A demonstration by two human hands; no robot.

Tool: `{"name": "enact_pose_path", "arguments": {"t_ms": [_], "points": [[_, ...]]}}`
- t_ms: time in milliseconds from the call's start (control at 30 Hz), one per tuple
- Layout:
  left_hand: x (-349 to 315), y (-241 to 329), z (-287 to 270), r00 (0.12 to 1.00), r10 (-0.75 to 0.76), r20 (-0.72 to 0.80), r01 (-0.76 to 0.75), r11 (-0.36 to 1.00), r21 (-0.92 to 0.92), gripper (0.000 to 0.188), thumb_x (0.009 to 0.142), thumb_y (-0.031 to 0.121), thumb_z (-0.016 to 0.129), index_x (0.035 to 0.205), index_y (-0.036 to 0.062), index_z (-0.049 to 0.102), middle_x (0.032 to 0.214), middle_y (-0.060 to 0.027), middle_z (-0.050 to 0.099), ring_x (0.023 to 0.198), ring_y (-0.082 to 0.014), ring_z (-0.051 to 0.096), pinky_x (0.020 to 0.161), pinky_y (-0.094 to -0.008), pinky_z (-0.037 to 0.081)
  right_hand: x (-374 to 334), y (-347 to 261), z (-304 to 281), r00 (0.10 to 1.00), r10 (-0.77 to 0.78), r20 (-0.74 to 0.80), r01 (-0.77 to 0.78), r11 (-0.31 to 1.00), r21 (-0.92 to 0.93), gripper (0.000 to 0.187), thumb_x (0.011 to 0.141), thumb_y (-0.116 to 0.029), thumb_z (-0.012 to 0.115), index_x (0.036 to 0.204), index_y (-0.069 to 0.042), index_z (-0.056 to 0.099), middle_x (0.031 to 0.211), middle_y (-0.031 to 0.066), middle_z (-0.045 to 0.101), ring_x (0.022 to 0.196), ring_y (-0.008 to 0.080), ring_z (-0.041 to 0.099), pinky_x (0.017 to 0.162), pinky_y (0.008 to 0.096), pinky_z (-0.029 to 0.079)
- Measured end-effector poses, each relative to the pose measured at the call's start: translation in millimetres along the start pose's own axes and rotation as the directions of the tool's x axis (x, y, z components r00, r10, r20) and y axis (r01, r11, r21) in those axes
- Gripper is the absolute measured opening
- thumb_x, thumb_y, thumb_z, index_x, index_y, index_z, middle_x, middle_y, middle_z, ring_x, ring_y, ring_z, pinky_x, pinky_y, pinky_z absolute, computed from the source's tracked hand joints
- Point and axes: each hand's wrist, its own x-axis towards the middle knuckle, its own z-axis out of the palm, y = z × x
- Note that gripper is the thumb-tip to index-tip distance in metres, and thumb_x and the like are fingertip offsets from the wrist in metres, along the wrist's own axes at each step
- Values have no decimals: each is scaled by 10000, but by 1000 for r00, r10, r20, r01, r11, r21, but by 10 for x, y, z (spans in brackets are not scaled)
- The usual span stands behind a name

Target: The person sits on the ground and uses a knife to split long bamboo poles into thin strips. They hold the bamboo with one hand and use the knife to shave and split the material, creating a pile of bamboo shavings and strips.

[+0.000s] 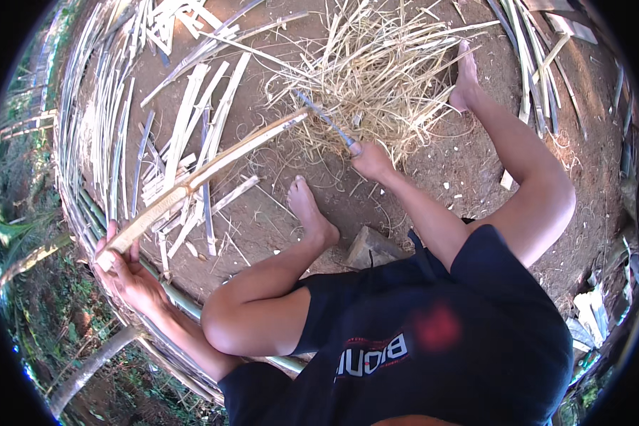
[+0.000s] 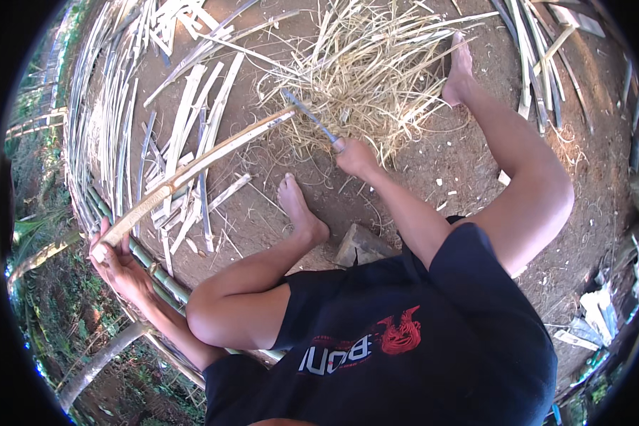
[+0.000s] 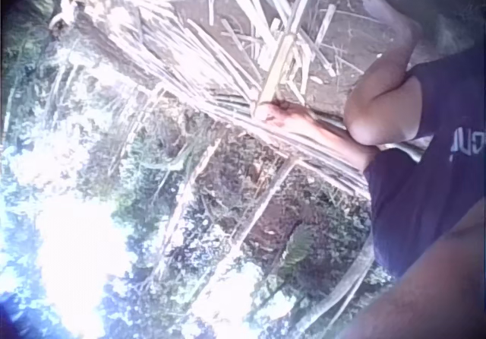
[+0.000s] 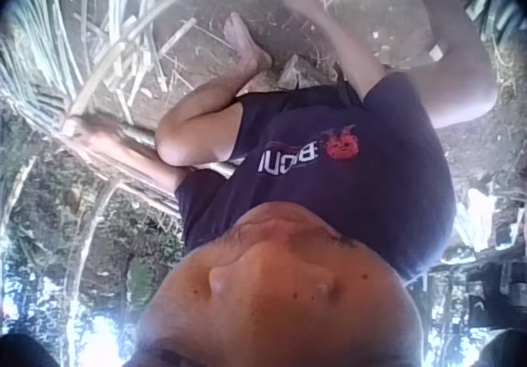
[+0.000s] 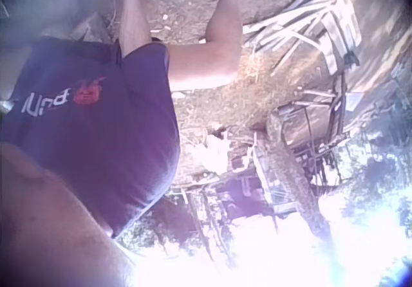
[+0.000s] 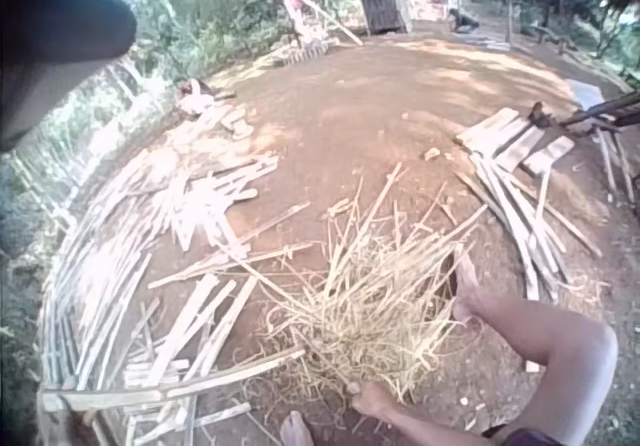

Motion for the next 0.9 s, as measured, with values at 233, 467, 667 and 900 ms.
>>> {"name": "enact_pose_path", "arguments": {"t_ms": [233, 467, 667, 900], "points": [[-25, -29, -25, 993, 9, 114, 11, 986, -169, 298, 984, 129, 482, 1232, -30, 441, 1302, -334, 472, 1168, -422, 540, 961, -440, 526, -313, -572, -196, 992, -7, 130, -16, 983, 180, 161, 854, -170, 549, 935, -38, 592, 750, 178, 646, 699, 309, 637, 686, 432, 515], [-65, -46, -52, 994, 19, 104, -2, 987, -163, 314, 964, 125, 523, 1217, -46, 450, 1240, -326, 522, 1142, -433, 554, 928, -432, 550, -598, -636, 171, 916, -396, -60, 400, 911, 97, 208, 775, -118, 595, 971, -64, 640, 792, 198, 664, 767, 361, 666, 735, 447, 535], [-44, 75, 111, 992, 42, 117, -27, 992, -121, 309, 970, 152, 523, 1205, -39, 458, 1223, -325, 534, 1112, -403, 585, 893, -399, 568, 244, 329, 84, 981, 176, 78, -183, 978, 102, 219, 810, -172, 576, 994, -79, 653, 851, 189, 684, 828, 316, 677, 752, 431, 523], [87, 99, 242, 998, 55, 32, -54, 998, -17, 311, 982, 136, 487, 1230, -44, 432, 1214, -320, 540, 1064, -368, 619, 825, -372, 604, 26, 382, 303, 994, 104, -40, -99, 988, 122, 226, 849, -189, 536, 942, -7, 634, 754, 219, 652, 733, 341, 665, 700, 453, 523]]}}
